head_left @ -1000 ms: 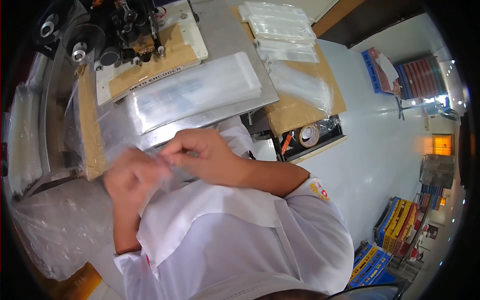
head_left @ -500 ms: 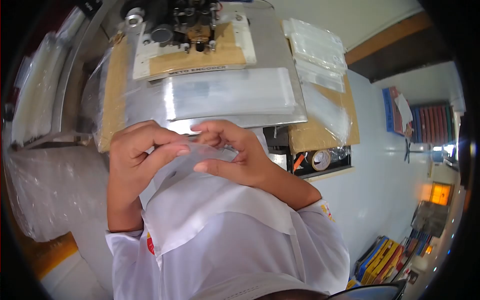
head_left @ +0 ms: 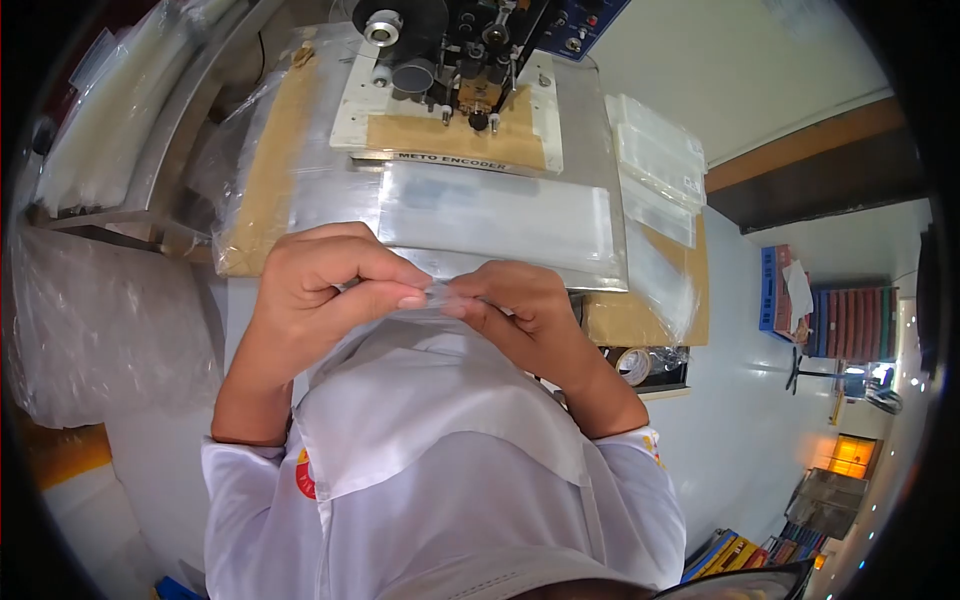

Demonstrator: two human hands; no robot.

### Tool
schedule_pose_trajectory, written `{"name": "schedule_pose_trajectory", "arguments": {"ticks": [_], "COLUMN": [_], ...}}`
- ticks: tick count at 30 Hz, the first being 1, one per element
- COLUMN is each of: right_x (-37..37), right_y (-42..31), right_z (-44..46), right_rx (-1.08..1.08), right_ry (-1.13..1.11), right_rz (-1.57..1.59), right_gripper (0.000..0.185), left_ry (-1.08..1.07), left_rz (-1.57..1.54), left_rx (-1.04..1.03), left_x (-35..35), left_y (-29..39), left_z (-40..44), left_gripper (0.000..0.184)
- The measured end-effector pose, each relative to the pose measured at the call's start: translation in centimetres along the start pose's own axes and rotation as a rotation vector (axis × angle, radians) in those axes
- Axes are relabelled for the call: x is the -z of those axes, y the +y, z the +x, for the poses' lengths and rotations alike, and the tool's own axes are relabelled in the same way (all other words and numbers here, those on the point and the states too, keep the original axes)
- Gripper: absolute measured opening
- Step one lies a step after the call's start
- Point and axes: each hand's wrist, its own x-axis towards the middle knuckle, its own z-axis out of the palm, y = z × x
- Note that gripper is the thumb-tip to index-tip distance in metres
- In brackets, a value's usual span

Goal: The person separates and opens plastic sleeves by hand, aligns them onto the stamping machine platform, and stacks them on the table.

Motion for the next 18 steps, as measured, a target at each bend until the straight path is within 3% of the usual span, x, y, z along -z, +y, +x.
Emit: {"name": "schedule_pose_trajectory", "arguments": {"ticks": [3,6,9,11,14,17,18], "right_x": [-0.4,-0.3,0.1,1.1,4.8,8.4,9.2], "right_y": [-0.9,0.1,-1.2,-1.1,-0.9,2.3,3.7], "right_z": [-0.1,-0.7,-0.3,0.1,2.4,5.1,5.7], "right_rx": [-0.187,-0.145,-0.280,-0.319,-0.140,-0.251,-0.274], "right_ry": [0.080,0.088,0.132,0.191,0.170,-0.021,-0.042], "right_rz": [0.245,0.182,0.156,0.006,-0.356,-0.450,-0.416], "right_gripper": [0.019,0.025,0.027,0.030,0.031,0.027,0.025], "left_ry": [0.053,0.109,0.177,0.202,0.294,0.238,0.234], "left_rz": [-0.015,-0.061,-0.198,-0.276,-0.354,-0.348,-0.160], "left_rx": [-0.039,-0.018,0.050,0.096,0.316,0.336,0.207], "left_x": [-0.2,-0.3,-0.4,-0.1,-1.4,-1.8,-2.0], "left_y": [-0.5,-1.1,-2.7,-3.9,-4.3,-5.9,-6.7], "left_z": [0.1,0.5,1.1,2.1,4.6,5.7,5.5], "left_gripper": [0.010,0.010,0.014,0.015,0.015,0.017,0.017]}}
